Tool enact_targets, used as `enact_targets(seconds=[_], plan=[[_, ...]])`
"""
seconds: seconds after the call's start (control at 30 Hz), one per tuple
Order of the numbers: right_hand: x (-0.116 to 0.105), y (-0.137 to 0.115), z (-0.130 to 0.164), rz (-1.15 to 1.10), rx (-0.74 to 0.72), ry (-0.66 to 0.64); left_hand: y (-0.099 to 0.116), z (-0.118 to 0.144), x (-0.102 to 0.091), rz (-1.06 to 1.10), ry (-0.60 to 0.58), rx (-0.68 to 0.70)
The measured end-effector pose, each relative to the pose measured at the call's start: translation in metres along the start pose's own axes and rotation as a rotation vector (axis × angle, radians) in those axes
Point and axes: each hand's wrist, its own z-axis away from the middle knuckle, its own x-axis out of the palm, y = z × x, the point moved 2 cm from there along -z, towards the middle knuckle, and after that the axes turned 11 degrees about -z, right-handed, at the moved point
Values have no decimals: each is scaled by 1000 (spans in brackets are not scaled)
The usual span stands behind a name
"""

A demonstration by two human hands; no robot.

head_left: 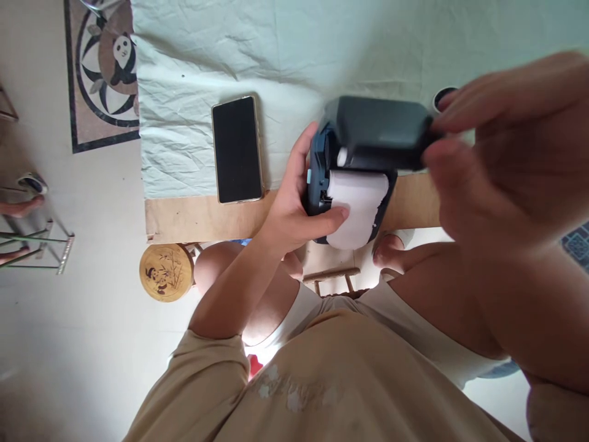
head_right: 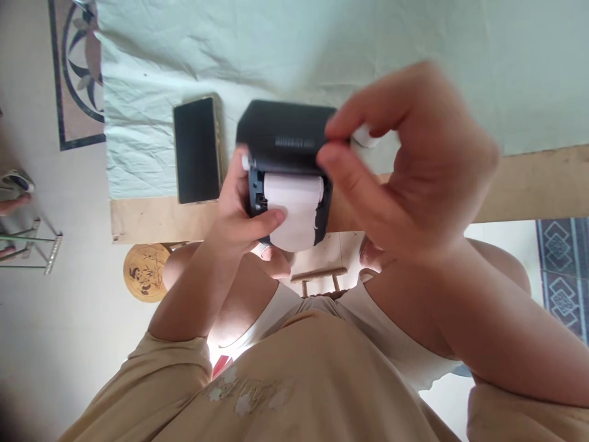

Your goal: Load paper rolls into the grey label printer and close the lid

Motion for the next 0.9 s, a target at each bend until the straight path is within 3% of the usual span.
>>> enact_targets(seconds=[0.13,0.5,0.7,0.9], plan=[[3,-3,5,139,-196,-67,1,-1,-3,24,-5,-27],[5,9,7,220,-176,-200,25,0,-1,100,33,-183],[7,12,7,101,-65,-220,37,2,3,149,82,-188],[18,19,12,-352,301,-338,50,5,6,202,149,-217]])
